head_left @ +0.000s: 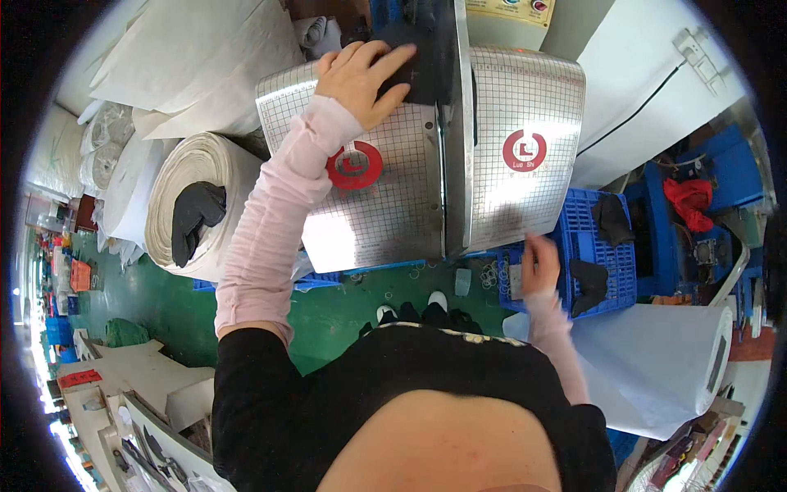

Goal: Operating a dual-head pneumatic heat press to bond or shape shoe upper components.

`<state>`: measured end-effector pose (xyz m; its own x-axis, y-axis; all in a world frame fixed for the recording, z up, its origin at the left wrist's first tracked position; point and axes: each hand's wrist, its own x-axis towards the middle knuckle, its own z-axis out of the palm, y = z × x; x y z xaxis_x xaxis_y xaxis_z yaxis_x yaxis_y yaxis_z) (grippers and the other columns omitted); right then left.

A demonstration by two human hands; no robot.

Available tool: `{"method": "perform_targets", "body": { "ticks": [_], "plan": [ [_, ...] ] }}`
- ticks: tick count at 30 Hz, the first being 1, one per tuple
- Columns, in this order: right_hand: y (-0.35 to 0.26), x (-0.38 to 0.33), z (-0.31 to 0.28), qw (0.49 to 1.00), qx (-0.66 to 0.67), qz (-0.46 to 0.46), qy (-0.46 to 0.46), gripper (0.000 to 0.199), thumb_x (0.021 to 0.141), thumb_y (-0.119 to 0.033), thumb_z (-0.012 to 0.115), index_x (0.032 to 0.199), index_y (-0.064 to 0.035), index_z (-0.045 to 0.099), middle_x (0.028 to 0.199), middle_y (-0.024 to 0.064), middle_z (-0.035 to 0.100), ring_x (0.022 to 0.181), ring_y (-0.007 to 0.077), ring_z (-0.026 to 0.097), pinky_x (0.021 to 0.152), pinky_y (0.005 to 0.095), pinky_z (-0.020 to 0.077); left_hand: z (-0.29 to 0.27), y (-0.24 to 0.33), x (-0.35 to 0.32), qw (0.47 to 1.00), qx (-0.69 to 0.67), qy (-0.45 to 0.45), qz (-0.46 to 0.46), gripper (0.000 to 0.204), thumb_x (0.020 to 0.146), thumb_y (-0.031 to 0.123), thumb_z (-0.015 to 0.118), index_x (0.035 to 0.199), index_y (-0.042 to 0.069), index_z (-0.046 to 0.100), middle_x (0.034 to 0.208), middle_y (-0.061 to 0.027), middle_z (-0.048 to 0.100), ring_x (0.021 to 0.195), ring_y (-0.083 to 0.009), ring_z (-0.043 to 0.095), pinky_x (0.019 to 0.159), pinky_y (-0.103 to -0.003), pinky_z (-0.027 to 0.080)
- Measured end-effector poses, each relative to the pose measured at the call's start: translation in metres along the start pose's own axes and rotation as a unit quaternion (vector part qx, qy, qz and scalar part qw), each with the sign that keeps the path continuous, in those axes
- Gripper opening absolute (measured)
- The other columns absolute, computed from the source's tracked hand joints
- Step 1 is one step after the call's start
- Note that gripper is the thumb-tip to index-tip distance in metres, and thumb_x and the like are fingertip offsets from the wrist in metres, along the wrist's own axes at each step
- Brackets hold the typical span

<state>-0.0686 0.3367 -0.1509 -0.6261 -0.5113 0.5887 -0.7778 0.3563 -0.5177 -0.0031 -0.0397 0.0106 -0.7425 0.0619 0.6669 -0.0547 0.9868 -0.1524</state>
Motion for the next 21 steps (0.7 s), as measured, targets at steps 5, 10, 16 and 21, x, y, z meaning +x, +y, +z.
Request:
{"method": "perform_targets", "body": {
  "ticks": [5,10,16,21],
  "plan": [
    [-0.062,0.184,0.017,0.956,-0.119,-0.268,0.027,0.044,0.073,-0.006,0.061,0.115,-0.0166,0.056,0.120,0.0024,0.054,0.104,0.0277,0.049,0.091,0.0387,0.0356,0.016,0.019,0.021,0.999,-0.022,0.033,-0.014,0.054,0.076,0.029,0.065,0.122,0.010,0.046,0.120,-0.0089,0.051,0.113,-0.0271,0.046,0.092,-0.040,0.032],
    [-0.066,0.225,0.045,0.930,-0.209,-0.302,-0.018,0.050,0.077,-0.024,0.063,0.124,-0.0229,0.048,0.129,-0.0005,0.045,0.114,0.0260,0.042,0.095,0.0457,0.0305,0.001,0.015,0.015,0.998,-0.016,0.042,-0.039,0.058,0.073,0.038,0.065,0.123,0.013,0.047,0.118,-0.0071,0.053,0.113,-0.0259,0.046,0.091,-0.040,0.033],
    [-0.063,0.206,0.054,0.937,-0.213,-0.275,0.021,0.048,0.078,-0.031,0.062,0.123,-0.0220,0.050,0.128,-0.0014,0.047,0.116,0.0263,0.040,0.098,0.0481,0.0250,0.011,0.000,0.037,0.994,-0.001,-0.047,-0.094,0.058,0.072,0.047,0.065,0.116,0.012,0.053,0.115,-0.0061,0.057,0.111,-0.0240,0.048,0.095,-0.043,0.029],
    [-0.054,0.227,0.050,0.941,-0.249,-0.219,0.066,0.044,0.079,-0.028,0.059,0.123,-0.0254,0.051,0.127,-0.0036,0.048,0.116,0.0273,0.040,0.096,0.0519,0.0256,0.014,0.011,0.017,0.987,0.059,0.146,-0.019,0.044,0.078,0.034,0.064,0.114,0.011,0.054,0.115,-0.0045,0.057,0.107,-0.0228,0.051,0.093,-0.041,0.032]
  ]
}}
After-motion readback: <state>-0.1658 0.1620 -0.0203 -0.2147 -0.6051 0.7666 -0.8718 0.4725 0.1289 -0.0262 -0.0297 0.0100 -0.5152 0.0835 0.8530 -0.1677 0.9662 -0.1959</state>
